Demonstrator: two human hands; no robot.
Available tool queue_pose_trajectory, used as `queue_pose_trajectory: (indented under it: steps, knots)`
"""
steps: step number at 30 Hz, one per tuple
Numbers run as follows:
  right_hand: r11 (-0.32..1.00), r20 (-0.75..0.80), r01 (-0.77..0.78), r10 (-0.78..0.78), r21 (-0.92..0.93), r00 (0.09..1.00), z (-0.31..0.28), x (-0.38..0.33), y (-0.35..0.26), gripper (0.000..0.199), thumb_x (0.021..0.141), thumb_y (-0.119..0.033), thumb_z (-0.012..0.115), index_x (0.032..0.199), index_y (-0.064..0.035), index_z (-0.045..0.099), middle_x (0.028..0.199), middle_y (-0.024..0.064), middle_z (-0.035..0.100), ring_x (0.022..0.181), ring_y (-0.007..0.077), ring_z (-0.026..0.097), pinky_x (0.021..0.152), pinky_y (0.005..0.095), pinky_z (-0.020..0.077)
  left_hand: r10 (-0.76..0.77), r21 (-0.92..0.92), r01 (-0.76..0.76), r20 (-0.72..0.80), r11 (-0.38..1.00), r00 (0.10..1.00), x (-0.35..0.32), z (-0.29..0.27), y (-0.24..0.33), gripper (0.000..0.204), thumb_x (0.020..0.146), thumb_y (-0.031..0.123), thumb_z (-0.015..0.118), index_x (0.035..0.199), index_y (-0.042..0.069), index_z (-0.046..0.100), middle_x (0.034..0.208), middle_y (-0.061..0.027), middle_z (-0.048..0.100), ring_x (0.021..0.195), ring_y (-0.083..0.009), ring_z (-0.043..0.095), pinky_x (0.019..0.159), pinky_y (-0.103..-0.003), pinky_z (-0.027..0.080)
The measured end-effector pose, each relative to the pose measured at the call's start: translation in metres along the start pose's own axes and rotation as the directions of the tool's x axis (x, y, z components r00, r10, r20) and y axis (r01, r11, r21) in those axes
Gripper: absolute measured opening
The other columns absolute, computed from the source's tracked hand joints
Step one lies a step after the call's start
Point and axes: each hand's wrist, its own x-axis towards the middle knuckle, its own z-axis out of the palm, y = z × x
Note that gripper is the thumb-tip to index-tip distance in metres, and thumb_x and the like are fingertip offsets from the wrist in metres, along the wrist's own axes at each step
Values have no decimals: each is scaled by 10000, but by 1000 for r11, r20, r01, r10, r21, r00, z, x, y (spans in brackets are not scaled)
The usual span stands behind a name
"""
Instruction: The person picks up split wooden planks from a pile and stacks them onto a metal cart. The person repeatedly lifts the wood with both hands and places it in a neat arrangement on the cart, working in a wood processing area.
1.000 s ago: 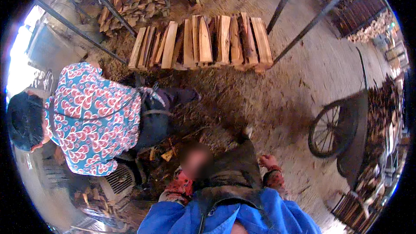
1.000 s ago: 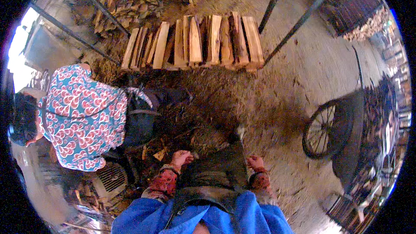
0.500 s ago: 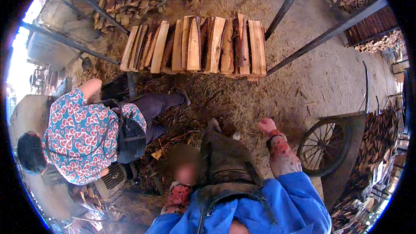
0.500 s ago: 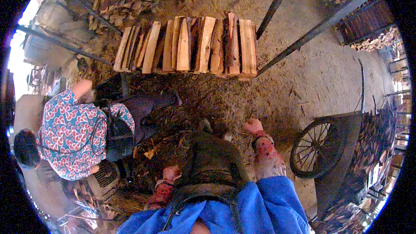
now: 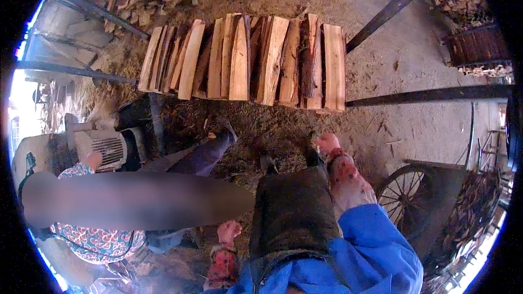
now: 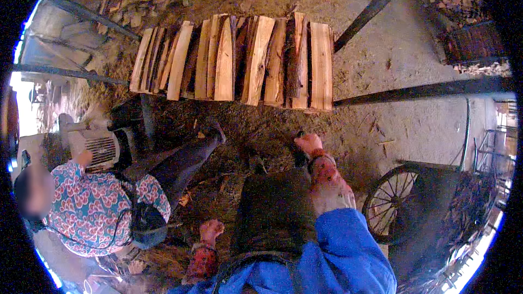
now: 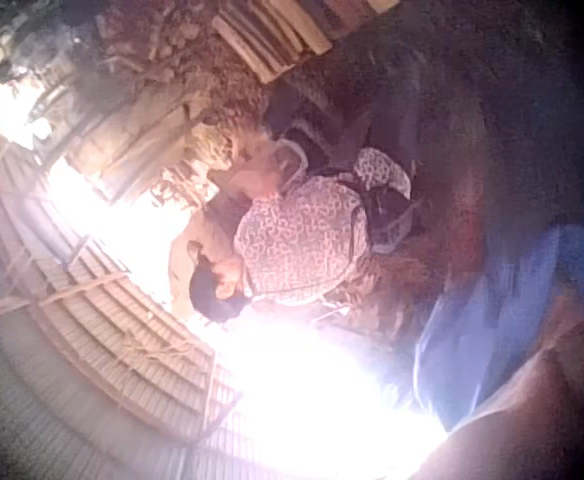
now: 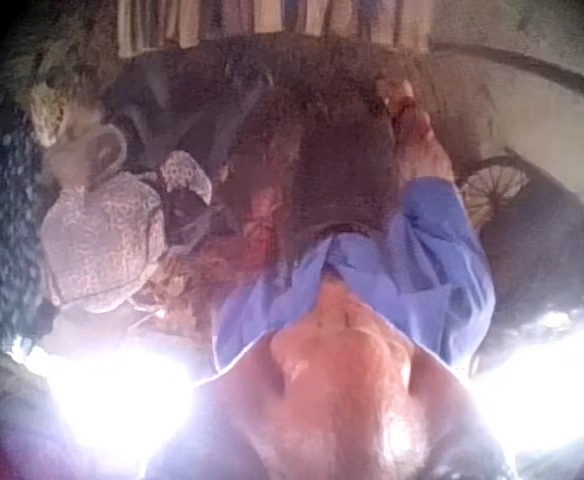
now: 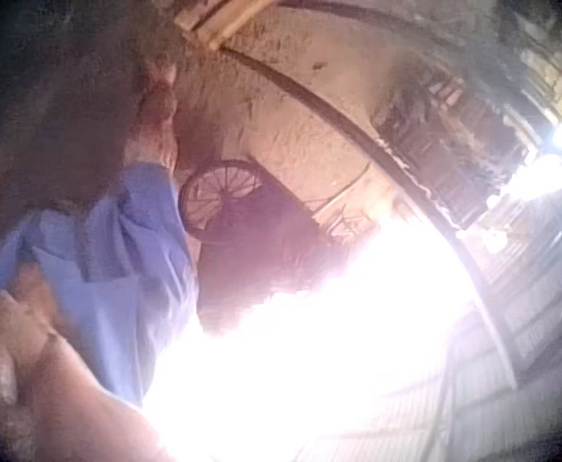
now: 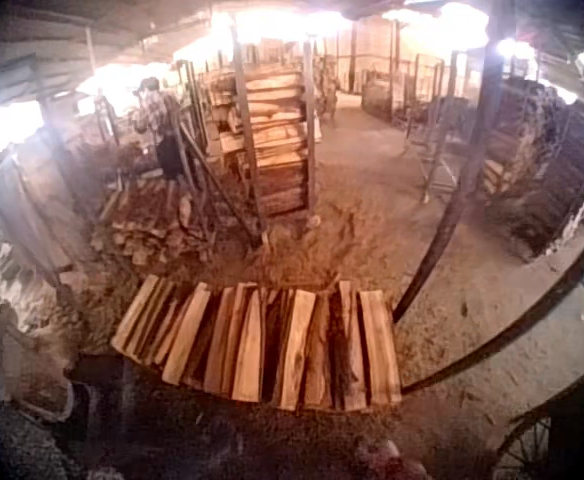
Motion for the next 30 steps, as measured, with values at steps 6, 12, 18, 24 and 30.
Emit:
queue_pose_trajectory:
  steps: [6,12,18,24,30]
  knots:
    - [977,-173,4,-42,-213,984,-5,171,-17,630,727,-512,692,1007,51,645,883,196,686,860,317,663,696,432,532,145,727,-64,-49,684,988,-40,40,-38,410,839,442,599,996,64,608,1018,-85,621,853,-245,613,707,-419,504]
    - [931,-152,-273,241,-244,959,-12,244,-71,826,692,-551,732,1169,89,519,1056,240,626,931,375,632,732,445,545,-9,251,97,-332,963,943,26,72,70,422,832,408,626,1028,41,556,1005,-102,612,834,-250,599,707,-410,498]
    - [930,-196,-318,282,-184,939,-12,242,-89,733,647,-466,800,1100,51,543,1059,203,627,975,367,625,792,445,535,458,228,-407,-591,884,664,104,28,268,452,824,374,654,1059,17,504,992,-120,602,816,-254,585,708,-401,492]
    - [843,-32,-213,262,494,964,25,284,-17,630,670,-447,816,993,28,558,826,119,646,698,241,625,590,407,522,699,435,-716,-708,546,103,177,-17,528,497,816,339,681,1091,-6,452,979,-138,593,797,-258,570,708,-391,486]
    - [856,-233,-153,300,493,925,66,277,-102,533,684,-376,820,920,38,581,774,90,627,666,178,597,521,343,459,711,546,-705,-698,453,-84,227,-7,630,553,809,305,708,1122,-30,400,966,-155,584,778,-262,556,708,-382,480]
